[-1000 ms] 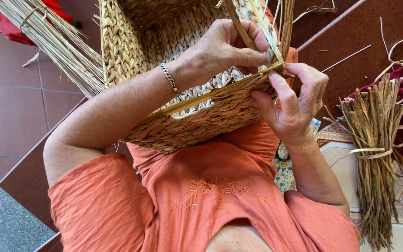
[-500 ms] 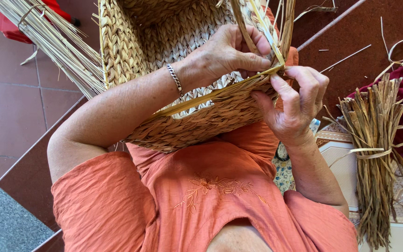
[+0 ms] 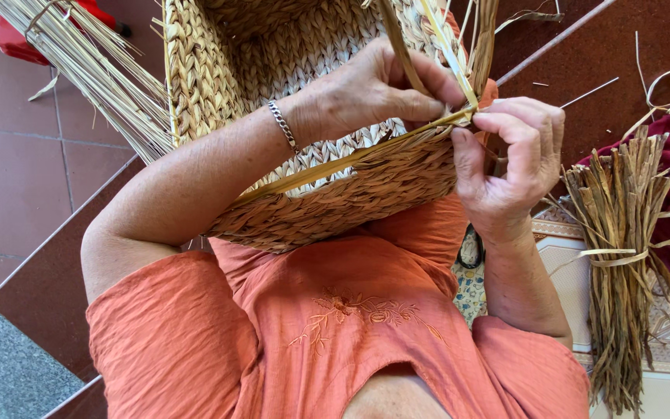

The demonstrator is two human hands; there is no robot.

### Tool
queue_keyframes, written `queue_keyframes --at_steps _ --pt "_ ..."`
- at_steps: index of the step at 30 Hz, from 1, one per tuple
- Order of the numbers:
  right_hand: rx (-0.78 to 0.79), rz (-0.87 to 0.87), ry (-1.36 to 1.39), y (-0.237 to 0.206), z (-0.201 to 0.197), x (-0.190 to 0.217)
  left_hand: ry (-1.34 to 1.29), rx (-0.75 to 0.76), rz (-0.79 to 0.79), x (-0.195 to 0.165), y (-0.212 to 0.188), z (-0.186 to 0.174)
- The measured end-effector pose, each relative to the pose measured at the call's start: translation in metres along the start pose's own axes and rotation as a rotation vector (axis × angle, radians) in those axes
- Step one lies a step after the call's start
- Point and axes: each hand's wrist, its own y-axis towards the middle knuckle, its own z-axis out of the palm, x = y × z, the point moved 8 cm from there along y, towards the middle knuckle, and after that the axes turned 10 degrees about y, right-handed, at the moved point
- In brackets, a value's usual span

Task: The person weaves a rectangular basket using dried palm leaves, interlacing strands along the rim and trimming excess with scissors. They repeatedly adjust the basket on their lap and pull new strands through the weave.

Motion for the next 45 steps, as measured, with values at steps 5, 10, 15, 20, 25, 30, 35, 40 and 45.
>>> queue_keyframes --at_steps 5,10,15,20,25,30,35,40,45 --pt "0.043 -0.127 -0.127 0.007 -0.003 0.012 -0.039 -0.106 0.048 -0.003 0.006 -0.002" --pt "-0.107 -0.128 0.009 -0.023 -0.019 -0.012 -0.144 -0.152 -0.087 -0.001 -0.006 -0.008" --pt "-0.214 0.189 0.38 -0.091 -0.073 -0.056 -0.002 -0.171 0.193 -0.031 -0.008 -0.008" --pt "0.026 0.411 0.159 -0.146 -0.096 -0.043 0.437 -0.144 0.254 -0.04 -0.01 0.017" --pt "0.213 0.642 0.262 -0.175 -0.078 -0.034 0.62 -0.2 0.198 -0.043 -0.014 0.025" --pt "0.367 0.696 0.22 -0.191 -0.055 -0.033 0.584 -0.211 0.151 -0.039 -0.013 0.029" --pt "0.536 0.608 0.146 -0.214 -0.024 -0.034 0.536 -0.239 0.217 -0.038 -0.011 0.026" --pt "0.622 0.688 0.034 -0.253 -0.02 -0.052 0.581 -0.248 0.265 -0.034 -0.016 0.026" --pt "0.681 0.694 0.013 -0.269 -0.01 -0.057 0.415 -0.2 0.16 -0.013 -0.009 0.025"
